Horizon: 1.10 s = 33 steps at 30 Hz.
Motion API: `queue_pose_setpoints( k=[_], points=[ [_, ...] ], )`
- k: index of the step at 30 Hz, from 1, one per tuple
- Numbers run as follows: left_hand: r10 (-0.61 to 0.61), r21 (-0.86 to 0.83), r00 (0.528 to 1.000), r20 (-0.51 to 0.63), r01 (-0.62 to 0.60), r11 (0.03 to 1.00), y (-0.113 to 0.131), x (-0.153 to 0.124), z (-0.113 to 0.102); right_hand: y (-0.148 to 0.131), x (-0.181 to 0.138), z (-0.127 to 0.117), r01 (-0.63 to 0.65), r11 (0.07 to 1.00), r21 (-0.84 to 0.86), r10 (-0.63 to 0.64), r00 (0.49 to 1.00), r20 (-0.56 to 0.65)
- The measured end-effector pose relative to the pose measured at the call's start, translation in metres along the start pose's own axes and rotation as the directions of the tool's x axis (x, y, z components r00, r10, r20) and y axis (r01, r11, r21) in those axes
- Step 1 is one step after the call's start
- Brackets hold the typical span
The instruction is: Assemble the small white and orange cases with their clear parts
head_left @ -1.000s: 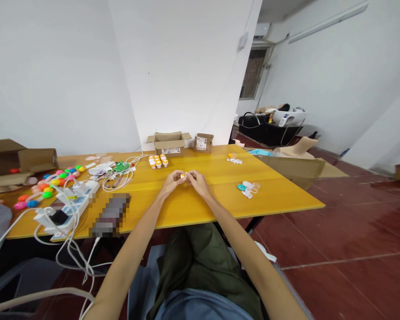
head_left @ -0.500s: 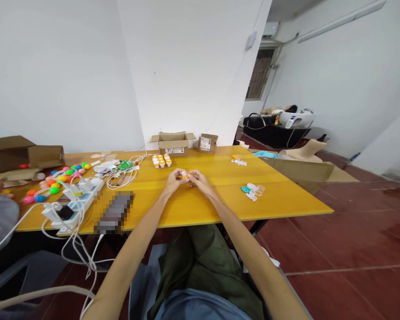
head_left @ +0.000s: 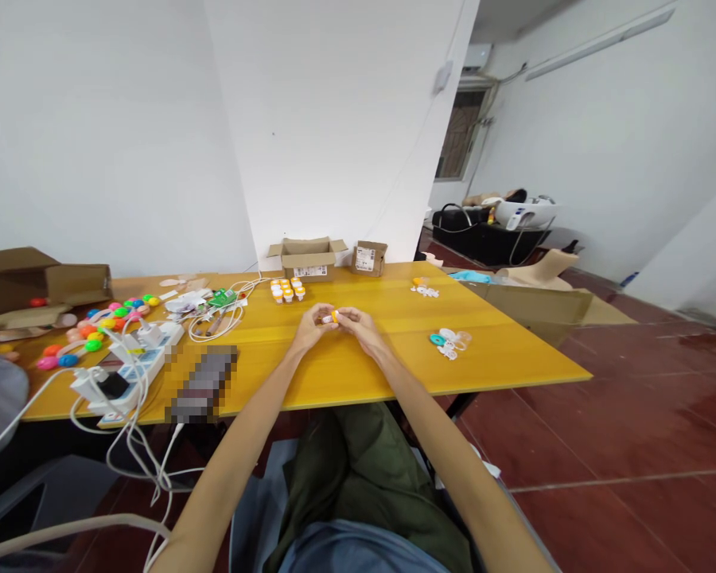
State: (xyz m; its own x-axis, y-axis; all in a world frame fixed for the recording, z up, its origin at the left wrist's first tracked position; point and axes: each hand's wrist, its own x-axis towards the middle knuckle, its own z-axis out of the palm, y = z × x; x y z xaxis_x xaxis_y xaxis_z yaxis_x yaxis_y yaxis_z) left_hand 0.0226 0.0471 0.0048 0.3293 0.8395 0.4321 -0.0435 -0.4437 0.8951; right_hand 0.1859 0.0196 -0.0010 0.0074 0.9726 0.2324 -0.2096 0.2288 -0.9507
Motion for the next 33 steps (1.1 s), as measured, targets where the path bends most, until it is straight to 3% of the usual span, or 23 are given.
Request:
queue_pose_setpoints(
  k=[12,17,26,33],
  points=[
    [0.051,0.123,0.999,0.018,-0.053,0.991,-0.0016,0.0007,0.0003,-0.0010,-0.0012,-0.0021,0.033,0.969,-0.243,-0.029,0.999,0.021],
    [0.059,0.153,0.998,0.020,-0.061,0.986,-0.0005,0.0001,-0.0009,0.0005,0.0002,0.0009,0.107,0.965,-0.240,-0.102,0.994,0.032],
    [0.069,0.172,0.997,0.034,-0.074,0.982,0.0054,-0.0011,0.0010,-0.0021,-0.0018,0.0006,0.052,0.931,-0.362,-0.044,0.999,0.031],
    [0.057,0.141,0.998,0.001,-0.057,0.988,0.0062,-0.0010,0.0005,-0.0024,-0.0028,0.0041,0.112,0.944,-0.312,-0.112,0.994,0.020]
  ],
)
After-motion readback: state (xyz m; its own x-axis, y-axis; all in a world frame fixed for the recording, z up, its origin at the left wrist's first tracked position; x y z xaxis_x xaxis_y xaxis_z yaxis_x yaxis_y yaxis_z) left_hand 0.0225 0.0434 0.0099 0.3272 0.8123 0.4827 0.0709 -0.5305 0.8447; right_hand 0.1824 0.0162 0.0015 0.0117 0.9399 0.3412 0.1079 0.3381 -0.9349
